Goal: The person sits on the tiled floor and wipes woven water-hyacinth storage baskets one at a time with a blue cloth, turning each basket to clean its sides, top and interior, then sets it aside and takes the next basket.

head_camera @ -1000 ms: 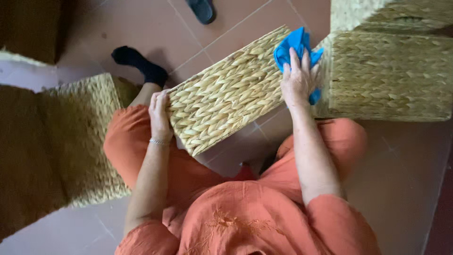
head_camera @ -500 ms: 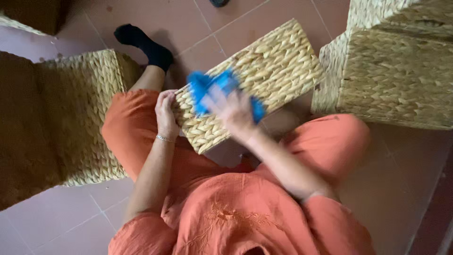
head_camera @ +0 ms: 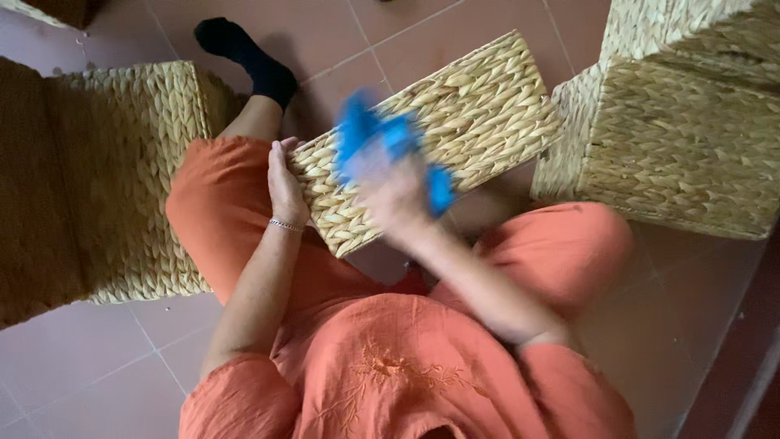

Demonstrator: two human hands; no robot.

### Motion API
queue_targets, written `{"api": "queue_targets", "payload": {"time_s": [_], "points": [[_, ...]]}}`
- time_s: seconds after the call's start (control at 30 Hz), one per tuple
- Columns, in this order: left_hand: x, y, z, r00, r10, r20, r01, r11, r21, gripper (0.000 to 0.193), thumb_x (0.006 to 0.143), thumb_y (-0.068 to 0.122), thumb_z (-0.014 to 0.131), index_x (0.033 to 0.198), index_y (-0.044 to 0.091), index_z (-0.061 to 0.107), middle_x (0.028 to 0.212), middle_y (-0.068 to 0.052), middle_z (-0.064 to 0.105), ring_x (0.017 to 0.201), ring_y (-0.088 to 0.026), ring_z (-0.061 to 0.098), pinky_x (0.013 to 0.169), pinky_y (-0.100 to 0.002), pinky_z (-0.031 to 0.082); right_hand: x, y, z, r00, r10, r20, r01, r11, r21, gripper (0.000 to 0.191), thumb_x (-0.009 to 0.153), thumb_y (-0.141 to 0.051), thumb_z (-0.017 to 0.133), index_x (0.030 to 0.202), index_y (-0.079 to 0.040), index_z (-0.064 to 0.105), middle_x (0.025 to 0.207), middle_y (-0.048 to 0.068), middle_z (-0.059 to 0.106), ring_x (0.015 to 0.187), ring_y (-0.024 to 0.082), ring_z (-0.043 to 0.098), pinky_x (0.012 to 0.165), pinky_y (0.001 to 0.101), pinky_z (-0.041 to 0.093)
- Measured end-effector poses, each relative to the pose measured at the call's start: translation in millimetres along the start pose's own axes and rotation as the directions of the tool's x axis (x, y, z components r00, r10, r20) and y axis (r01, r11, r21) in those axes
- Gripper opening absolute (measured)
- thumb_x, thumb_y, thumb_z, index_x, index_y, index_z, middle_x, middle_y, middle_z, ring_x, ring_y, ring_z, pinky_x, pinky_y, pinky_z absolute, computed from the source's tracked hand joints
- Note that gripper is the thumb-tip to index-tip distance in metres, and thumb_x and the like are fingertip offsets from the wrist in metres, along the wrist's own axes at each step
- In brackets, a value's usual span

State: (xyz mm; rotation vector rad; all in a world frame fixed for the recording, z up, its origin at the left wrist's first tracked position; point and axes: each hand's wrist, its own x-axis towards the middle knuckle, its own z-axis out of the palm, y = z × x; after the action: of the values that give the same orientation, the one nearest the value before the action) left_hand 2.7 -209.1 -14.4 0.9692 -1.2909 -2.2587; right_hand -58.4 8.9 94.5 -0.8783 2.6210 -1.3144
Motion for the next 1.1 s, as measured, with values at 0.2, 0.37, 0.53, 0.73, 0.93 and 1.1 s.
{"api": "queue_targets", "payload": {"time_s": [0.2, 0.37, 0.53, 0.73, 0.93, 1.1], "points": [[3, -4, -12, 1.000, -0.024, 0.012, 0.022, 0.995, 0.094, 0.049, 0.108, 0.044, 0.046, 0.117, 0.001, 0.067, 0.107, -0.007, 0.067, 0.100, -0.017, 0.061, 0.097, -0.034, 0.049, -35, -9, 28, 0.857, -0.480, 0.187, 0.508, 0.726, -0.464, 0.050, 0.092, -0.013, 0.063, 0.140, -0.027, 0.059, 0.147, 0.016, 0.052, 0.113, 0.039, 0.058, 0.095, 0.0679, 0.048], [-2, 2, 1, 0.998, -0.024, -0.050, 0.032, 0.986, 0.162, 0.045, 0.105, 0.042, 0.047, 0.114, 0.003, 0.067, 0.106, -0.007, 0.069, 0.098, -0.017, 0.063, 0.095, -0.034, 0.052, 29, 102, -54, 0.954, -0.014, -0.301, -0.082, 0.949, -0.304, 0.030, 0.113, -0.021, 0.063, 0.142, -0.025, 0.054, 0.139, 0.011, 0.060, 0.135, 0.033, 0.058, 0.124, 0.0729, 0.027], [-3, 9, 10, 0.998, -0.032, -0.058, 0.042, 0.985, 0.170, 0.048, 0.105, 0.044, 0.045, 0.113, 0.003, 0.068, 0.108, -0.008, 0.069, 0.100, -0.018, 0.062, 0.094, -0.034, 0.052, 55, 157, -124, 0.923, 0.164, -0.349, -0.345, 0.754, -0.559, 0.055, 0.107, -0.029, 0.068, 0.155, -0.020, 0.044, 0.152, 0.027, 0.041, 0.121, 0.059, 0.048, 0.099, 0.0812, 0.029], [6, 5, 1, 0.988, -0.128, -0.090, 0.131, 0.991, 0.030, 0.051, 0.104, 0.048, 0.043, 0.113, 0.003, 0.066, 0.106, -0.008, 0.069, 0.096, -0.018, 0.064, 0.091, -0.034, 0.054, 2, 47, -24, 0.918, -0.350, -0.186, 0.175, 0.780, -0.601, 0.061, 0.087, -0.019, 0.066, 0.145, -0.013, 0.047, 0.142, 0.025, 0.050, 0.116, 0.044, 0.058, 0.093, 0.0631, 0.046], [7, 1, -18, 0.997, 0.000, 0.081, -0.015, 0.984, 0.178, 0.056, 0.108, 0.051, 0.043, 0.116, 0.003, 0.069, 0.106, -0.007, 0.068, 0.097, -0.015, 0.061, 0.093, -0.031, 0.051, -48, -29, 20, 0.860, -0.486, 0.157, 0.511, 0.817, -0.267, 0.050, 0.091, -0.035, 0.067, 0.139, -0.026, 0.055, 0.143, 0.020, 0.053, 0.126, 0.047, 0.054, 0.100, 0.0773, 0.039], [7, -7, -11, 0.998, -0.046, -0.048, 0.051, 0.993, 0.106, 0.043, 0.103, 0.043, 0.053, 0.112, 0.003, 0.066, 0.106, -0.006, 0.069, 0.098, -0.016, 0.064, 0.092, -0.033, 0.054, -11, 72, -16, 0.969, -0.238, -0.058, 0.202, 0.912, -0.357, 0.051, 0.106, -0.010, 0.064, 0.149, -0.035, 0.054, 0.146, 0.010, 0.055, 0.127, 0.034, 0.055, 0.108, 0.0594, 0.043]]}}
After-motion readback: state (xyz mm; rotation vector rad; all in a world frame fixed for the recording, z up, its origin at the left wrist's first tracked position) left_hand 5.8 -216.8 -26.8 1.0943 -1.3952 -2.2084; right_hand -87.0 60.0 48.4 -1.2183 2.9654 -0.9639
